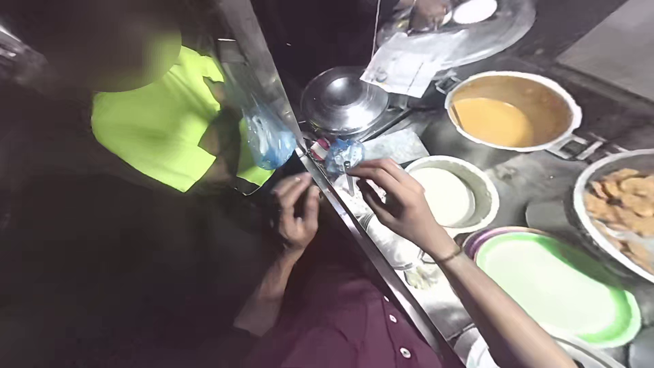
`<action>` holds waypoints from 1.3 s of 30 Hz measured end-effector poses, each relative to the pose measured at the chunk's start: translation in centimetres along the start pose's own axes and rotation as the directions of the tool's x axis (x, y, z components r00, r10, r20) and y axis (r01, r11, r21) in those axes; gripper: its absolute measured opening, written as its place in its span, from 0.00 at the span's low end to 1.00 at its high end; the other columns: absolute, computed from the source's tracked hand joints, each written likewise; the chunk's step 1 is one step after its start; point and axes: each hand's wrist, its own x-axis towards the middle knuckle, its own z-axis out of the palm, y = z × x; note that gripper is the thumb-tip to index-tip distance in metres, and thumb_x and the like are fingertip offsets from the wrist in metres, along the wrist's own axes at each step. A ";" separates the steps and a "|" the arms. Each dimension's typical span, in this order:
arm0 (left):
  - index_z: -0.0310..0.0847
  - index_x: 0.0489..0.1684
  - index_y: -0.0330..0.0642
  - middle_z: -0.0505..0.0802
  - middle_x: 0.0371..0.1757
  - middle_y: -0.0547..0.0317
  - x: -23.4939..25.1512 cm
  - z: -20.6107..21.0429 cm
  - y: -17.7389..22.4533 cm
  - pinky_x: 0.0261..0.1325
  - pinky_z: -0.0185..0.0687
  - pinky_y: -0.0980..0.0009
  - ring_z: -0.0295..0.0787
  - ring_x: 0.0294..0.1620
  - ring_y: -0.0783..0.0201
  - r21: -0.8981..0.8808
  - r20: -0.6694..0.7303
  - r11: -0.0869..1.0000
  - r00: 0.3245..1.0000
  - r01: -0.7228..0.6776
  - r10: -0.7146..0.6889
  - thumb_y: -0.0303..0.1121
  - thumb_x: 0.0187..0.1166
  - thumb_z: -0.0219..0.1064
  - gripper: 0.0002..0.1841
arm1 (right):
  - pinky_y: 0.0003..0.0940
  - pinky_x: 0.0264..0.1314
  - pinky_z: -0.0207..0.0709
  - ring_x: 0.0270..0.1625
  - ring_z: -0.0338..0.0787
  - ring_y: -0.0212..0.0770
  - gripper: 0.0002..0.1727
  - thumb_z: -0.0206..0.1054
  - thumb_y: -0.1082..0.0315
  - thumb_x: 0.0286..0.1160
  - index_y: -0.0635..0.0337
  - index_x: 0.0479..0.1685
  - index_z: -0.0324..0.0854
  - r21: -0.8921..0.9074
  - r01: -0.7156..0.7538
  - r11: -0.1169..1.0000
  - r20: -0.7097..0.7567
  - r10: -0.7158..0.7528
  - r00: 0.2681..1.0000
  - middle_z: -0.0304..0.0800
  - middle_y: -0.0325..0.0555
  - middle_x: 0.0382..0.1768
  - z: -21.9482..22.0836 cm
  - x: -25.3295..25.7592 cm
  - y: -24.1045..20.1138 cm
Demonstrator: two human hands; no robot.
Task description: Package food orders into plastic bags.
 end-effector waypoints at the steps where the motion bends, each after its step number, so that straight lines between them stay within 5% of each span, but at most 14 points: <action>1: 0.86 0.58 0.40 0.91 0.62 0.51 1.7 -0.9 -0.7 0.70 0.87 0.56 0.87 0.67 0.55 0.062 -0.054 0.998 0.998 -0.008 0.011 0.33 0.83 0.68 0.12 | 0.40 0.69 0.85 0.65 0.88 0.44 0.15 0.65 0.75 0.78 0.62 0.60 0.88 0.002 0.085 0.996 -0.005 -0.085 0.996 0.89 0.50 0.61 0.5 3.0 -1.0; 5: 0.91 0.56 0.50 0.74 0.84 0.50 6.8 -2.8 -4.3 0.81 0.75 0.57 0.71 0.84 0.54 0.362 -0.034 0.921 0.989 0.144 -0.142 0.38 0.83 0.68 0.11 | 0.39 0.71 0.82 0.65 0.89 0.47 0.16 0.60 0.81 0.77 0.65 0.56 0.88 0.026 0.303 0.953 0.107 -0.304 0.947 0.90 0.52 0.62 4.3 13.2 -2.9; 8: 0.89 0.62 0.51 0.84 0.76 0.56 7.7 -2.8 -5.9 0.71 0.83 0.54 0.84 0.71 0.58 0.543 0.045 0.787 0.926 0.292 -0.375 0.44 0.82 0.69 0.16 | 0.43 0.65 0.85 0.61 0.90 0.50 0.14 0.58 0.79 0.79 0.64 0.54 0.88 -0.104 0.371 0.923 0.325 -0.321 0.889 0.89 0.53 0.58 8.5 18.5 -3.1; 12: 0.89 0.53 0.39 0.94 0.57 0.50 7.7 -2.7 -6.4 0.53 0.90 0.50 0.93 0.50 0.53 0.547 -0.023 0.754 0.907 0.364 -0.421 0.30 0.75 0.72 0.11 | 0.55 0.42 0.87 0.46 0.91 0.67 0.08 0.60 0.81 0.77 0.78 0.47 0.81 -0.525 0.231 0.819 0.477 0.058 0.877 0.83 0.72 0.50 10.1 19.8 -8.2; 15: 0.89 0.55 0.38 0.92 0.61 0.49 6.7 -2.4 -5.8 0.55 0.90 0.54 0.93 0.55 0.54 0.525 -0.069 0.763 0.912 0.377 -0.404 0.28 0.73 0.74 0.14 | 0.52 0.68 0.81 0.71 0.84 0.65 0.20 0.57 0.77 0.86 0.79 0.74 0.70 -0.673 -0.047 0.738 0.550 0.543 0.634 0.74 0.74 0.73 6.2 21.3 -16.8; 17: 0.88 0.62 0.38 0.90 0.67 0.48 6.3 -2.1 -5.6 0.57 0.90 0.56 0.92 0.58 0.55 0.482 -0.091 0.774 0.901 0.412 -0.423 0.27 0.69 0.75 0.20 | 0.56 0.70 0.78 0.73 0.82 0.65 0.20 0.55 0.72 0.88 0.76 0.72 0.75 -0.613 0.022 0.790 0.610 0.455 0.649 0.79 0.71 0.71 8.5 22.1 -13.2; 18: 0.88 0.63 0.38 0.90 0.68 0.48 6.2 -2.2 -5.8 0.54 0.91 0.57 0.93 0.56 0.56 0.457 -0.105 0.780 0.896 0.428 -0.431 0.27 0.67 0.76 0.22 | 0.60 0.55 0.82 0.59 0.89 0.67 0.17 0.58 0.69 0.85 0.74 0.57 0.84 -0.513 0.100 0.853 0.538 0.229 0.811 0.88 0.71 0.55 11.9 21.5 -8.0; 22: 0.90 0.60 0.42 0.90 0.67 0.50 6.2 -3.3 -6.6 0.50 0.90 0.61 0.93 0.51 0.59 0.394 -0.136 0.790 0.880 0.470 -0.455 0.27 0.67 0.77 0.20 | 0.67 0.56 0.80 0.59 0.89 0.64 0.12 0.61 0.66 0.84 0.61 0.56 0.85 -0.412 0.171 0.895 0.797 0.263 0.543 0.89 0.60 0.52 14.9 26.0 -4.1; 27: 0.86 0.71 0.47 0.86 0.74 0.52 5.9 -4.4 -6.4 0.49 0.90 0.63 0.91 0.54 0.61 0.387 -0.098 0.796 0.879 0.465 -0.466 0.25 0.71 0.73 0.25 | 0.65 0.44 0.81 0.51 0.90 0.68 0.12 0.58 0.67 0.84 0.65 0.45 0.84 -0.528 0.157 0.834 0.606 0.241 0.758 0.89 0.64 0.44 14.3 24.4 -5.8; 32: 0.89 0.65 0.50 0.83 0.77 0.55 6.4 -4.6 -6.7 0.52 0.91 0.65 0.90 0.59 0.64 0.388 -0.084 0.812 0.895 0.435 -0.439 0.38 0.75 0.73 0.19 | 0.61 0.34 0.79 0.36 0.90 0.62 0.11 0.67 0.66 0.73 0.62 0.25 0.81 -0.460 0.167 0.872 0.472 0.081 0.878 0.85 0.56 0.26 13.3 23.6 -6.0; 34: 0.89 0.60 0.47 0.88 0.68 0.55 7.4 -4.3 -7.3 0.55 0.89 0.58 0.90 0.57 0.61 0.408 -0.102 0.798 0.891 0.443 -0.442 0.47 0.71 0.79 0.22 | 0.60 0.41 0.81 0.43 0.92 0.61 0.10 0.65 0.65 0.77 0.63 0.35 0.84 -0.504 0.091 0.859 0.541 0.232 0.808 0.88 0.56 0.32 12.4 24.3 -8.7; 35: 0.88 0.61 0.46 0.90 0.62 0.54 7.8 -4.2 -7.7 0.55 0.89 0.55 0.91 0.55 0.59 0.424 -0.107 0.780 0.880 0.461 -0.462 0.48 0.71 0.79 0.24 | 0.61 0.55 0.81 0.55 0.91 0.61 0.11 0.60 0.65 0.86 0.62 0.53 0.82 -0.559 0.022 0.829 0.606 0.390 0.693 0.89 0.57 0.43 11.6 25.3 -10.7; 37: 0.86 0.59 0.42 0.94 0.49 0.51 8.4 -4.2 -8.0 0.50 0.89 0.50 0.93 0.46 0.55 0.420 -0.132 0.749 0.851 0.512 -0.508 0.41 0.75 0.76 0.19 | 0.59 0.37 0.83 0.39 0.92 0.61 0.10 0.60 0.66 0.81 0.61 0.52 0.80 -0.499 0.126 0.857 0.469 0.145 0.871 0.88 0.55 0.33 13.2 23.8 -8.1; 39: 0.86 0.56 0.42 0.92 0.49 0.53 9.0 -4.5 -8.0 0.48 0.89 0.54 0.91 0.44 0.57 0.403 -0.164 0.767 0.864 0.499 -0.476 0.32 0.75 0.72 0.13 | 0.61 0.40 0.85 0.44 0.92 0.65 0.12 0.62 0.69 0.80 0.65 0.56 0.80 -0.477 0.158 0.864 0.490 0.113 0.864 0.89 0.61 0.40 13.8 24.0 -7.5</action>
